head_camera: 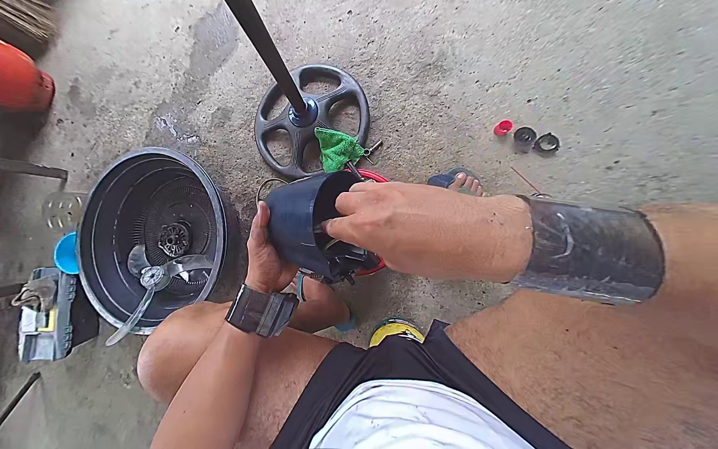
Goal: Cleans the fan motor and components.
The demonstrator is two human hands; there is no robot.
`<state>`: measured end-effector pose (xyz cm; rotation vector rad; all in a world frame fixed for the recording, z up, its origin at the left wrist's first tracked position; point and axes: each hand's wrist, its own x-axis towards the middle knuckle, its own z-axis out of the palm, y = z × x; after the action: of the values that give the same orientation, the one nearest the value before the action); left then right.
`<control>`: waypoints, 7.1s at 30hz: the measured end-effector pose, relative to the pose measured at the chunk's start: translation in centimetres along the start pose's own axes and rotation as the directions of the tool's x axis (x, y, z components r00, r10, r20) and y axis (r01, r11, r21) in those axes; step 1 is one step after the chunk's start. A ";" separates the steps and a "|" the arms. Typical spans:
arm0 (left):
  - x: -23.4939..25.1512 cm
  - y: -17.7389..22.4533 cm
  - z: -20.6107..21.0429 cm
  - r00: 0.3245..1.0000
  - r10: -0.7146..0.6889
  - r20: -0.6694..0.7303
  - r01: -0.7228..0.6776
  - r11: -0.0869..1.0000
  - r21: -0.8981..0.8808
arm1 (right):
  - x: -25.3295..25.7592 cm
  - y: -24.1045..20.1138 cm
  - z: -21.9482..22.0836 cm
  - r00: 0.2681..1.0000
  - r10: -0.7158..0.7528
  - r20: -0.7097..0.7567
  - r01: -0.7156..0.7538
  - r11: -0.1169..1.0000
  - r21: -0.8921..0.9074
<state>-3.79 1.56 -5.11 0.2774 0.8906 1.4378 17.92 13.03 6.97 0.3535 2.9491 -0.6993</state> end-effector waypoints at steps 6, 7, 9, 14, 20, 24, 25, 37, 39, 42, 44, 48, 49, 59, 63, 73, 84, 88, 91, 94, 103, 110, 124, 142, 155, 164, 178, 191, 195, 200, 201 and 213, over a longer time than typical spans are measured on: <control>-0.5 -0.6 -0.7 0.997 0.010 -0.082 -0.019 0.994 -0.110 | -1.3 3.4 0.3 0.984 0.170 0.053 -0.158 0.971 -0.176; -0.6 -0.7 -0.6 0.997 0.025 -0.078 -0.034 0.993 -0.117 | -1.1 3.0 1.2 0.984 0.169 0.060 -0.157 0.973 -0.168; -0.5 -1.0 -0.4 0.994 0.067 -0.081 -0.075 0.991 -0.112 | -0.9 1.6 2.9 0.986 0.113 0.120 -0.096 0.986 -0.139; -0.2 -1.3 0.2 0.988 0.123 -0.098 -0.133 0.985 -0.105 | -0.3 2.2 1.1 0.985 0.164 0.043 -0.146 0.950 -0.276; -0.4 -1.4 0.6 0.987 0.098 -0.130 -0.117 0.982 -0.151 | 0.4 1.3 1.0 0.988 0.123 0.091 -0.098 0.967 -0.236; -0.2 -1.0 0.8 0.988 0.087 -0.127 -0.107 0.980 -0.165 | 1.3 0.1 1.0 0.973 0.084 0.213 -0.055 0.989 -0.136; -0.2 -1.0 0.9 0.988 0.088 -0.125 -0.108 0.981 -0.160 | 1.5 -0.1 0.8 0.974 0.072 0.215 -0.045 0.991 -0.127; 0.0 -0.7 0.7 0.990 0.066 -0.121 -0.086 0.982 -0.168 | 2.5 2.7 0.7 0.998 0.018 -0.062 -0.034 0.965 -0.260; 0.0 -0.8 0.5 0.989 0.058 -0.133 -0.082 0.979 -0.187 | 2.3 1.6 1.0 0.990 0.068 0.122 -0.046 0.984 -0.174; -0.2 -0.9 0.5 0.985 0.046 -0.167 -0.077 0.981 -0.181 | 1.9 1.5 -0.1 0.977 0.108 0.186 -0.083 0.987 -0.135; -0.2 -0.9 0.3 0.988 0.042 -0.148 -0.071 0.978 -0.197 | 1.4 2.7 0.1 0.997 0.074 -0.007 -0.073 0.967 -0.246; 0.0 -0.9 0.1 0.992 0.035 -0.120 -0.058 0.979 -0.195 | 1.0 1.5 0.0 0.967 0.052 0.248 -0.024 0.993 -0.112; 0.0 -1.0 0.1 0.993 0.037 -0.115 -0.059 0.980 -0.192 | 0.8 1.6 0.0 0.974 0.018 0.225 0.006 0.994 -0.108; 0.0 -0.9 -0.4 1.000 0.028 -0.007 -0.029 0.960 -0.277 | 1.7 2.3 2.7 0.999 0.019 -0.038 -0.025 0.986 -0.165; -0.2 -0.7 -0.4 0.998 0.042 -0.050 -0.053 0.966 -0.254 | 1.7 2.2 0.7 0.998 0.020 -0.057 -0.031 0.980 -0.199; -0.3 -0.8 0.1 0.996 0.028 -0.084 -0.045 0.977 -0.207 | 0.4 2.0 -1.1 0.997 0.072 0.021 -0.065 0.972 -0.225; -0.2 -0.5 0.9 0.980 0.080 -0.180 -0.096 0.992 -0.080 | -1.3 2.2 -1.5 0.942 0.228 0.247 -0.186 0.965 -0.183; 0.0 -0.7 1.2 0.981 0.123 -0.152 -0.134 0.989 -0.064 | -2.0 2.3 -1.4 0.953 0.252 0.169 -0.217 0.956 -0.199; 0.1 -0.7 1.1 0.980 0.143 -0.140 -0.148 0.989 -0.027 | -2.1 2.2 -1.2 0.942 0.206 0.265 -0.183 0.977 -0.110; 0.3 -0.6 1.2 0.980 0.140 -0.141 -0.145 0.989 -0.022 | -2.9 2.7 -1.9 0.960 0.247 0.135 -0.213 0.951 -0.225; 0.1 -0.2 0.8 0.976 0.152 -0.156 -0.156 0.988 -0.012 | -4.1 3.5 -1.4 0.966 0.166 0.197 -0.155 0.986 -0.068; 0.0 0.0 1.3 0.976 0.170 -0.139 -0.174 0.985 -0.011 | -2.9 2.9 -0.1 0.968 0.140 0.206 -0.138 0.990 -0.027; 0.0 0.2 1.2 0.973 0.171 -0.156 -0.170 0.985 0.019 | -1.2 2.5 -0.2 0.962 0.129 0.240 -0.131 0.991 -0.008; 0.7 2.4 0.4 0.983 -0.139 -0.119 0.151 0.983 0.101 | -5.3 6.8 -4.9 0.989 0.035 -0.147 -0.045 0.997 -0.064; -0.8 2.6 -1.8 0.978 0.178 0.108 -0.156 0.970 -0.187 | -3.7 7.1 -3.3 0.930 0.364 -0.058 -0.274 0.789 0.550; -1.1 3.9 -3.3 0.811 0.284 0.512 -0.361 0.931 0.054 | -1.2 -2.0 3.2 0.937 0.315 0.151 -0.216 0.184 0.959; -7.1 2.0 -3.3 0.983 0.004 0.186 -0.023 0.994 0.105 | -1.5 -7.2 5.5 0.992 0.128 -0.025 -0.112 0.934 0.338; -5.3 2.7 -3.6 0.990 -0.046 0.132 0.045 0.999 0.009 | -5.5 -1.9 5.0 0.986 -0.041 -0.163 0.028 0.996 -0.080; -5.4 2.7 -2.4 0.987 -0.077 0.143 0.076 0.997 0.015 | -3.9 -1.3 3.8 0.991 0.044 -0.128 -0.057 0.993 -0.103; -5.3 3.0 -2.6 0.988 -0.076 0.138 0.078 0.997 -0.008 | -1.9 -1.5 2.1 0.979 0.076 -0.188 -0.110 0.977 -0.180; -5.3 3.1 -2.5 0.989 -0.069 0.132 0.070 0.997 -0.007 | -1.6 -1.7 2.7 0.978 0.059 -0.200 -0.097 0.977 -0.188; -5.2 3.2 -3.4 0.993 -0.034 0.115 0.039 0.998 -0.046 | -1.1 -2.2 2.5 0.998 -0.058 0.019 0.061 0.989 -0.135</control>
<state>-7.90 -3.84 -3.40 0.3023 0.7639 1.3936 18.54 9.79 5.83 0.2486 2.9827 -0.5012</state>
